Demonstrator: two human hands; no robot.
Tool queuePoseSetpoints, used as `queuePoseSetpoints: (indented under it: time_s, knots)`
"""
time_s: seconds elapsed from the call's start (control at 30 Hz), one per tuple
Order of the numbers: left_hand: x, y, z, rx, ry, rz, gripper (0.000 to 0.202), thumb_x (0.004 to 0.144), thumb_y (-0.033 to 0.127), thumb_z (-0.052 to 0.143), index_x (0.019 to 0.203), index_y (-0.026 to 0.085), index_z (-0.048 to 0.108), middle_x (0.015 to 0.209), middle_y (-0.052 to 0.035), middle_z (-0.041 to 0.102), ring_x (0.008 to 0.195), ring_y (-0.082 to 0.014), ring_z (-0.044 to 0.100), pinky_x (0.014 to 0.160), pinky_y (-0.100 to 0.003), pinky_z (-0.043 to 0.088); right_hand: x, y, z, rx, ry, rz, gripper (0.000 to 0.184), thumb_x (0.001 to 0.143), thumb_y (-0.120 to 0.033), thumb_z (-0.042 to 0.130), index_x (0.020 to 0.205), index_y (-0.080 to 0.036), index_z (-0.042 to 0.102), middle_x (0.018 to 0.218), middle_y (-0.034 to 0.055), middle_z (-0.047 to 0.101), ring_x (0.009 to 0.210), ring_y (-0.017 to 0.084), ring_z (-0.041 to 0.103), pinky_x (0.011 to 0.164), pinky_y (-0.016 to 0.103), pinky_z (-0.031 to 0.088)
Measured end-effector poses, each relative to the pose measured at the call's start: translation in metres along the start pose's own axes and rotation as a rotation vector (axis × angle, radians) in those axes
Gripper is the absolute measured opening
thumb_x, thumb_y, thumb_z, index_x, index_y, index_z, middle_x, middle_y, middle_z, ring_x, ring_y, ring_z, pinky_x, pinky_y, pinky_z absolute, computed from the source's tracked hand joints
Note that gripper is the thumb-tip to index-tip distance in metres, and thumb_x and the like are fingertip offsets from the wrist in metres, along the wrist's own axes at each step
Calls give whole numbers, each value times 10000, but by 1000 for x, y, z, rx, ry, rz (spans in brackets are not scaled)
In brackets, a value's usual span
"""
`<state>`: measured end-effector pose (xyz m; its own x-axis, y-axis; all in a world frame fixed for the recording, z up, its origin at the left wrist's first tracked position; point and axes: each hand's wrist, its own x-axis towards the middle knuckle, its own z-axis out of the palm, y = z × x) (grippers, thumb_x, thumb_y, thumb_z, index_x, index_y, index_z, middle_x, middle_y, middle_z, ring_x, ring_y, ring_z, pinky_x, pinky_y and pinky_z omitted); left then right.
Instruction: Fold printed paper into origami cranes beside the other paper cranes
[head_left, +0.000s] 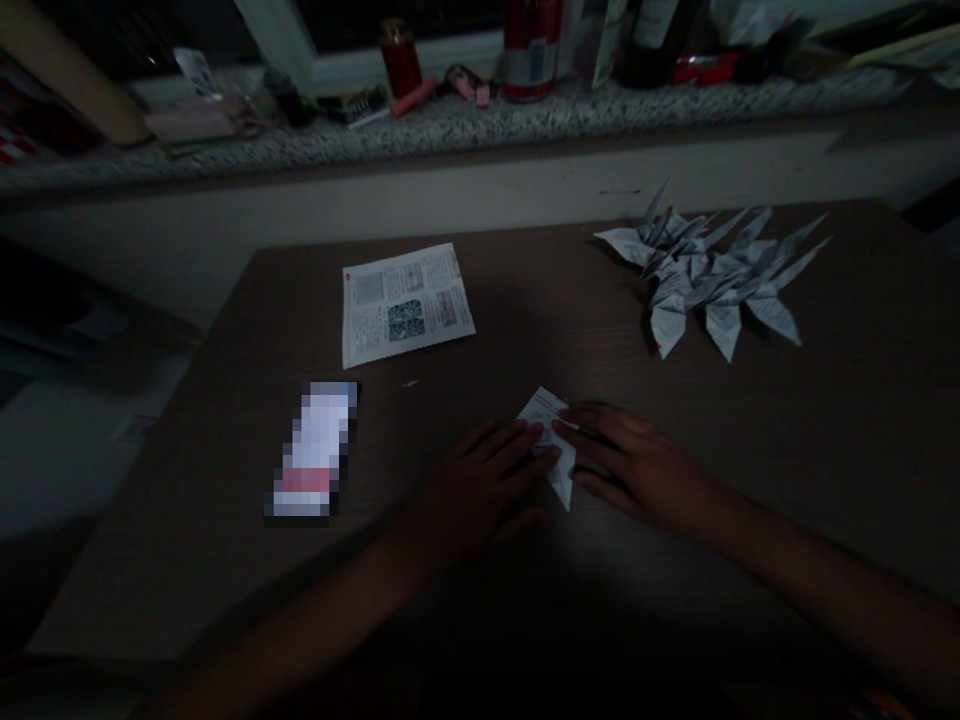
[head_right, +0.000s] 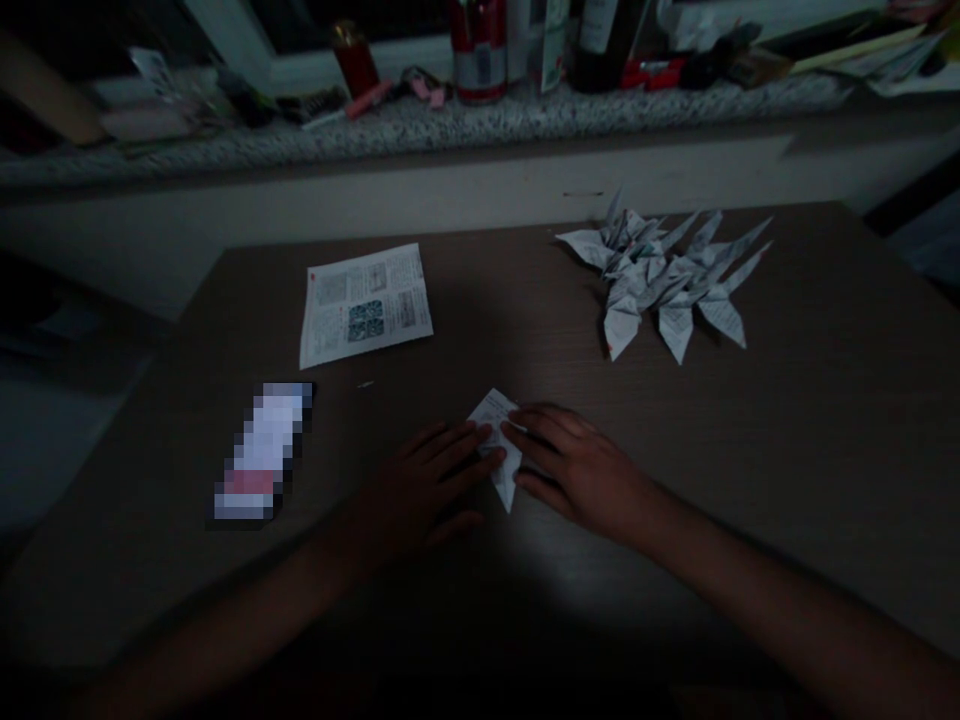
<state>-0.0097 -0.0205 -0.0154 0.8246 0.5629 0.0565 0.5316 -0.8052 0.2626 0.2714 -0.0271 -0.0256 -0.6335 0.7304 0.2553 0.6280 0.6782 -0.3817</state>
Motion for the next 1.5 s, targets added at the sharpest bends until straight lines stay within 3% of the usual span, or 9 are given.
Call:
queuePoseSetpoints:
  time_s: [0.33, 0.63, 0.97, 1.2, 1.4, 1.5]
  knots:
    - [-6, -2, -1, 13, -25, 51, 632, 1056, 535, 500, 1628, 330, 327, 1699, -117, 310, 1591, -300, 256, 1273, -543, 267, 1, -3, -2, -23, -8, 4, 557, 1017, -356, 597, 1531, -167, 499, 1435, 184, 610, 1360, 353, 544, 1078, 569, 537]
    - [-5, 1, -8, -41, -52, 85, 658, 1014, 555, 576, 1613, 432, 334, 1750, -118, 105, 1603, -375, 180, 1253, -628, 242, 0, -6, -4, -24, -32, 21, 556, 1021, -321, 569, 1542, -146, 489, 1476, 194, 579, 1394, 360, 506, 1106, 572, 508]
    - [-3, 6, -10, -71, -75, 114, 685, 967, 645, 592, 1585, 537, 318, 1759, -94, -3, 1604, -434, 102, 1227, -713, 186, 1, -6, -4, -43, -38, 10, 509, 1040, -268, 505, 1520, -98, 507, 1465, 202, 582, 1397, 354, 493, 1124, 564, 488]
    - [-2, 8, -11, -46, -51, 120, 668, 974, 618, 603, 1582, 522, 342, 1753, -97, 94, 1597, -435, 141, 1221, -709, 195, 2, -6, -5, -15, -32, 20, 511, 1035, -267, 513, 1529, -137, 505, 1450, 197, 591, 1382, 355, 511, 1098, 577, 501]
    - [0, 5, -11, -8, -42, 64, 694, 1024, 595, 517, 1641, 373, 289, 1702, -166, 272, 1578, -381, 254, 1234, -641, 248, 3, -2, -5, 21, -15, 10, 486, 1035, -272, 525, 1512, -181, 529, 1434, 186, 598, 1364, 346, 528, 1092, 580, 500]
    - [0, 2, -9, 2, -26, 53, 658, 1045, 566, 487, 1631, 308, 335, 1671, -179, 339, 1565, -351, 299, 1238, -604, 274, 4, 0, -5, 27, -20, 7, 461, 1039, -281, 528, 1488, -177, 552, 1437, 187, 596, 1360, 341, 534, 1091, 569, 501]
